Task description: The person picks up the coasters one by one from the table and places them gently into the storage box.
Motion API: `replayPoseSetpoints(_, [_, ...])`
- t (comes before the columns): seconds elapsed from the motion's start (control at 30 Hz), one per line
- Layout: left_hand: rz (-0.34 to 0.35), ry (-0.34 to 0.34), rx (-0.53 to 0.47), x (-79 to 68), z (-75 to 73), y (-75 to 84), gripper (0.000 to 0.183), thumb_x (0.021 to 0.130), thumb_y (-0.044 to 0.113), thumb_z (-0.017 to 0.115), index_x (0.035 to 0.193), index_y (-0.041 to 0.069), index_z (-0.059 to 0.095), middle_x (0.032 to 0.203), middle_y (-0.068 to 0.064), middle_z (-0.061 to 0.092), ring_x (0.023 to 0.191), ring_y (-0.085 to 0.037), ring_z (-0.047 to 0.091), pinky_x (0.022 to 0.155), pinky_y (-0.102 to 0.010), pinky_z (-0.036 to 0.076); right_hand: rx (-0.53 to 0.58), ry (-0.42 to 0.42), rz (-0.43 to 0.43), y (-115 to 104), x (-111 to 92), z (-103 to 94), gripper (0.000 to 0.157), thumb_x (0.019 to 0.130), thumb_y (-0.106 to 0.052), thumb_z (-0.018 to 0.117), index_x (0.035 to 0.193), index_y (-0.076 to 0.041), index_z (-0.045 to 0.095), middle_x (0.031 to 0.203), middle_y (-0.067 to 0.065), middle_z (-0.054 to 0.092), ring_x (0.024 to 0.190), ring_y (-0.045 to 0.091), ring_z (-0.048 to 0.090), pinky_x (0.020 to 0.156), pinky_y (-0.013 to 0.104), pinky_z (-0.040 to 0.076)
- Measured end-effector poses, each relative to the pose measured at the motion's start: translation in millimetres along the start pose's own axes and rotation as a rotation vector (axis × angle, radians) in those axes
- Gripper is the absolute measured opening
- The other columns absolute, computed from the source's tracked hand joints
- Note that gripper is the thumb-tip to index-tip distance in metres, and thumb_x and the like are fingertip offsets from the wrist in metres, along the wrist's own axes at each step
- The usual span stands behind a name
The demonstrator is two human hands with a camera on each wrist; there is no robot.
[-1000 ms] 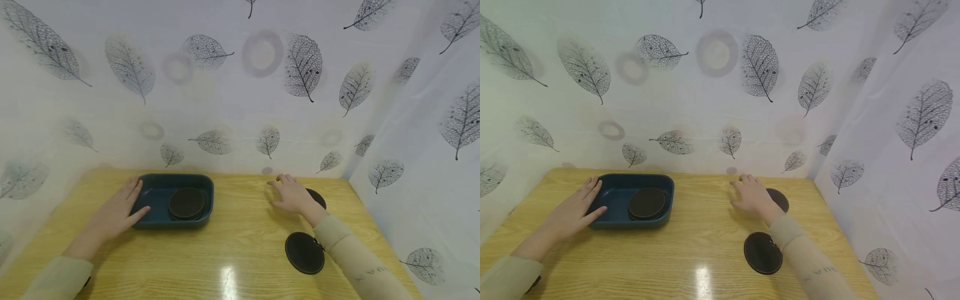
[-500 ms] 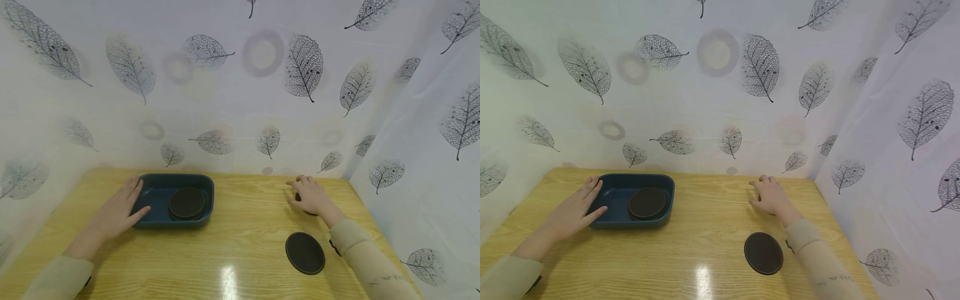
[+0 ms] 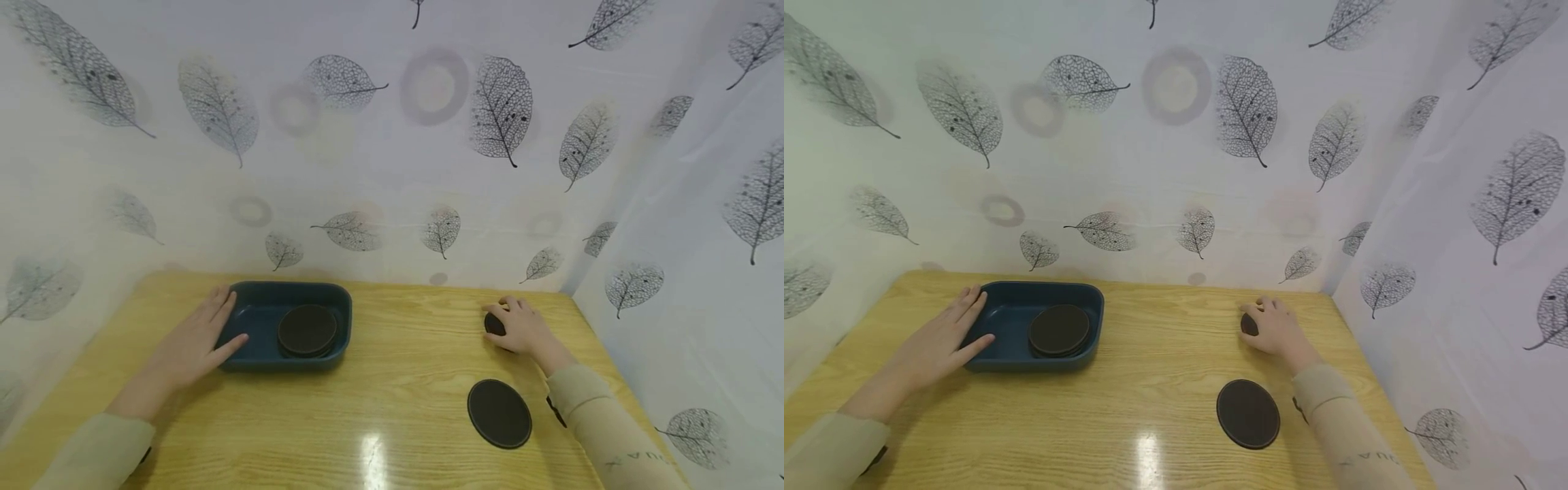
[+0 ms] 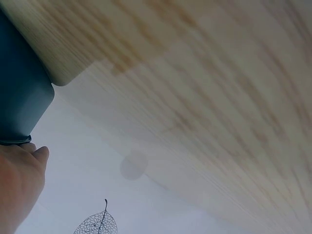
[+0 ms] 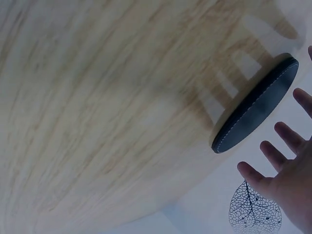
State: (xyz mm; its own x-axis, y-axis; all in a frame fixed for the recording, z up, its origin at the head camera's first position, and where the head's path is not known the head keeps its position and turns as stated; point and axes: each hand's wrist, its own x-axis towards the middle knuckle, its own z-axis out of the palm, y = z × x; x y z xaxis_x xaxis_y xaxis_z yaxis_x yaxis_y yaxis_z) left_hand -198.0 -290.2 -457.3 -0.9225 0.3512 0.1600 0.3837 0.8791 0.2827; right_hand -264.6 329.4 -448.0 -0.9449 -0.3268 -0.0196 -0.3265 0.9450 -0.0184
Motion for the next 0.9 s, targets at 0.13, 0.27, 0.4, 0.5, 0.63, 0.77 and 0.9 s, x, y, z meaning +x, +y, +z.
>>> replayPoseSetpoints(0.13, [0.002,-0.001,0.002,0.5,-0.1,0.2,0.092,0.107,0.049,0.058,0.166,-0.01,0.018,0.173,-0.035,0.013,0.162,-0.052,0.013,0.13,-0.067,0.021,0.026,-0.033,0.024,4.7,-1.9,3.2,0.064,0.097,-0.049,0.071,0.151,-0.017,0.058,0.148,0.029,0.05,0.131,0.059,0.049,0.092,0.079,0.049])
replayPoseSetpoints(0.27, [0.002,0.0,0.007,0.7,-1.4,1.3,0.092,0.107,0.049,0.058,0.165,-0.011,0.019,0.173,-0.035,0.014,0.162,-0.053,0.015,0.129,-0.068,0.023,0.062,-0.05,0.029,4.7,-3.9,3.6,0.065,0.098,-0.049,0.071,0.153,-0.017,0.057,0.146,0.029,0.05,0.127,0.058,0.051,0.088,0.077,0.051])
replayPoseSetpoints(0.4, [0.002,0.002,0.01,0.3,-2.2,2.2,0.092,0.107,0.048,0.059,0.164,-0.012,0.02,0.172,-0.036,0.015,0.161,-0.054,0.016,0.127,-0.068,0.025,0.076,-0.049,0.026,3.8,-5.2,4.2,0.064,0.098,-0.046,0.071,0.154,-0.018,0.056,0.145,0.03,0.05,0.126,0.057,0.052,0.086,0.077,0.051])
replayPoseSetpoints(0.5, [0.007,0.005,0.013,0.6,-2.5,2.2,0.092,0.107,0.048,0.059,0.164,-0.013,0.021,0.172,-0.037,0.015,0.161,-0.054,0.016,0.128,-0.068,0.025,0.091,-0.047,0.029,4.1,-6.2,4.3,0.064,0.098,-0.044,0.071,0.154,-0.018,0.055,0.147,0.031,0.048,0.126,0.058,0.051,0.085,0.077,0.051])
replayPoseSetpoints(0.63, [0.013,0.012,0.015,0.7,-2.1,1.6,0.092,0.107,0.048,0.059,0.164,-0.012,0.021,0.172,-0.037,0.016,0.161,-0.053,0.016,0.128,-0.068,0.024,0.125,-0.051,0.04,4.2,-7.1,5.0,0.063,0.099,-0.042,0.07,0.155,-0.018,0.054,0.15,0.032,0.045,0.129,0.059,0.048,0.086,0.078,0.049])
replayPoseSetpoints(0.77, [0.017,0.021,0.015,0.3,-1.3,0.7,0.092,0.107,0.048,0.06,0.165,-0.012,0.02,0.172,-0.037,0.017,0.161,-0.053,0.017,0.128,-0.067,0.024,0.132,-0.049,0.042,4.5,-7.3,6.4,0.062,0.1,-0.04,0.069,0.155,-0.017,0.053,0.151,0.034,0.045,0.131,0.06,0.046,0.087,0.079,0.048])
replayPoseSetpoints(0.9, [0.019,0.023,0.02,0.1,-0.9,0.1,0.092,0.106,0.048,0.06,0.164,-0.012,0.021,0.171,-0.037,0.018,0.16,-0.054,0.019,0.128,-0.067,0.025,0.137,-0.049,0.043,5.3,-7.9,6.5,0.063,0.099,-0.04,0.07,0.156,-0.017,0.053,0.149,0.037,0.044,0.131,0.062,0.046,0.088,0.081,0.046])
